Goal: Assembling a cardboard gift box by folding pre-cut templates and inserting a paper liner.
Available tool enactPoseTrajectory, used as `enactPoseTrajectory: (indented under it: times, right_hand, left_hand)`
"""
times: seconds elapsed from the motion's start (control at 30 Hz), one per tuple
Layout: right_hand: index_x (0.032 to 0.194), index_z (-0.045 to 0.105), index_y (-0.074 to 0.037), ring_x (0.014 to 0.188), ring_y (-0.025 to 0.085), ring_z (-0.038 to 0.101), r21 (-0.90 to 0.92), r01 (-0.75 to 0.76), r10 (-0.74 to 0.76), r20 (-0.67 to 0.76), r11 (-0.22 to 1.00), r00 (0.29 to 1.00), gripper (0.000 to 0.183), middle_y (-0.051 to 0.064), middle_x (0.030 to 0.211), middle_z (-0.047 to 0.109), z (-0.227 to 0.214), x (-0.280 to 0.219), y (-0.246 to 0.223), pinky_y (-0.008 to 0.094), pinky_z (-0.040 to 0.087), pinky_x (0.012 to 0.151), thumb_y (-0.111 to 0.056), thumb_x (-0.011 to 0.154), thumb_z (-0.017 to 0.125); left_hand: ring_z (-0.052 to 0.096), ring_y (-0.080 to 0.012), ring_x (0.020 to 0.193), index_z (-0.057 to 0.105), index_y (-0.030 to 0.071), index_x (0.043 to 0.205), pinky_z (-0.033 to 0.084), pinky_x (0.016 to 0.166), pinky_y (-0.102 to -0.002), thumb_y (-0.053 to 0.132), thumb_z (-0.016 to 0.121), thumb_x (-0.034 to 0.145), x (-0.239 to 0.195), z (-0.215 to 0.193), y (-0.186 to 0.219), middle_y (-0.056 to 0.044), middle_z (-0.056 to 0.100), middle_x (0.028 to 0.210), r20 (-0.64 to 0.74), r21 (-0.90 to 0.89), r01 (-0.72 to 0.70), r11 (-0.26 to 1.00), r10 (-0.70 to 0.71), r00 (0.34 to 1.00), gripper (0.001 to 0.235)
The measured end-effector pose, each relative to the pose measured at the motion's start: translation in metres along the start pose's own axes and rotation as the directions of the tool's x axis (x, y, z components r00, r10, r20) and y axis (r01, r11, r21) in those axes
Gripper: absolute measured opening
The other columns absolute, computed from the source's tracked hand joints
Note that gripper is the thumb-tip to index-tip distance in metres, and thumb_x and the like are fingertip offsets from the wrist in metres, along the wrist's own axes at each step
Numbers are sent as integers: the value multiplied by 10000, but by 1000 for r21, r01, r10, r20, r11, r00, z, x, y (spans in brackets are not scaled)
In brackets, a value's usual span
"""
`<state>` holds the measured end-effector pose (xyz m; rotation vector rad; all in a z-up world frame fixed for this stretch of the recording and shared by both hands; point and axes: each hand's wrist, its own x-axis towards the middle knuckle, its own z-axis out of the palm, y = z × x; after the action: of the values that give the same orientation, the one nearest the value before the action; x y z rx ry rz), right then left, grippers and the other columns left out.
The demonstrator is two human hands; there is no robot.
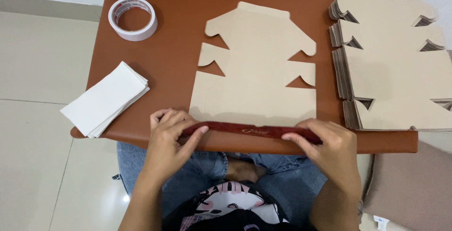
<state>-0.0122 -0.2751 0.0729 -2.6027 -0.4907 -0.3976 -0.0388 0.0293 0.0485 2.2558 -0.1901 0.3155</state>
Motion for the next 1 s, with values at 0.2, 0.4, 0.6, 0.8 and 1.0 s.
enactPoseTrajectory:
  times: [0.2, 0.4, 0.6, 0.8, 1.0]
  right_hand:
    - [980, 763, -70, 806, 310, 715, 60, -31, 39, -134, 998, 990, 307, 92, 894, 764, 25, 3, 23, 400, 563, 741, -180, 745, 926]
    - [1163, 718, -15, 706, 272, 704, 276, -166, 220, -175, 947, 960, 301, 154, 836, 737, 29, 11, 20, 405, 553, 722, -65, 887, 827]
    - [1247, 697, -62, 740, 389, 688, 35, -169, 172, -252, 985, 952, 450, 169, 752, 662, 47, 8, 27, 479, 543, 684, -187, 860, 891]
    - [1276, 694, -81, 1384, 363, 498, -41, 32, -36, -114, 999, 993, 347, 184, 1404, 572, 43, 11, 9, 473, 323, 1188, 24, 947, 670]
    - [1475, 401, 79, 1486, 360, 338, -90, -66, 81, 177, 994, 981, 587, 272, 1560, 401, 50, -10, -18, 467, 208, 1233, -207, 966, 466]
  left_hand:
    - [553, -203, 707, 677, 112, 591, 285, 794, -398, 327, 778, 871, 10, 22, -27, -19, 606, 665, -45, 88, 54, 995, -51, 998, 367]
    - [549, -252, 687, 621, 61, 550, 274, 766, -407, 264, 772, 856, 14, 19, -16, -79, 601, 648, -48, 78, 82, 994, -79, 996, 397]
    - [540, -269, 706, 680, 34, 627, 286, 771, -434, 270, 769, 858, 14, 23, -14, -108, 622, 725, -90, 293, 75, 953, -50, 995, 342]
    - [545, -424, 1069, 579, 80, 1419, 337, 936, -533, 204, 793, 815, 22, 9, -9, -227, 571, 1234, -43, 261, -95, 961, 109, 993, 653]
    - [507, -213, 951, 786, 143, 1130, 349, 947, -406, 300, 731, 860, 27, -5, -20, -55, 646, 1174, 46, 248, -127, 960, 120, 992, 317]
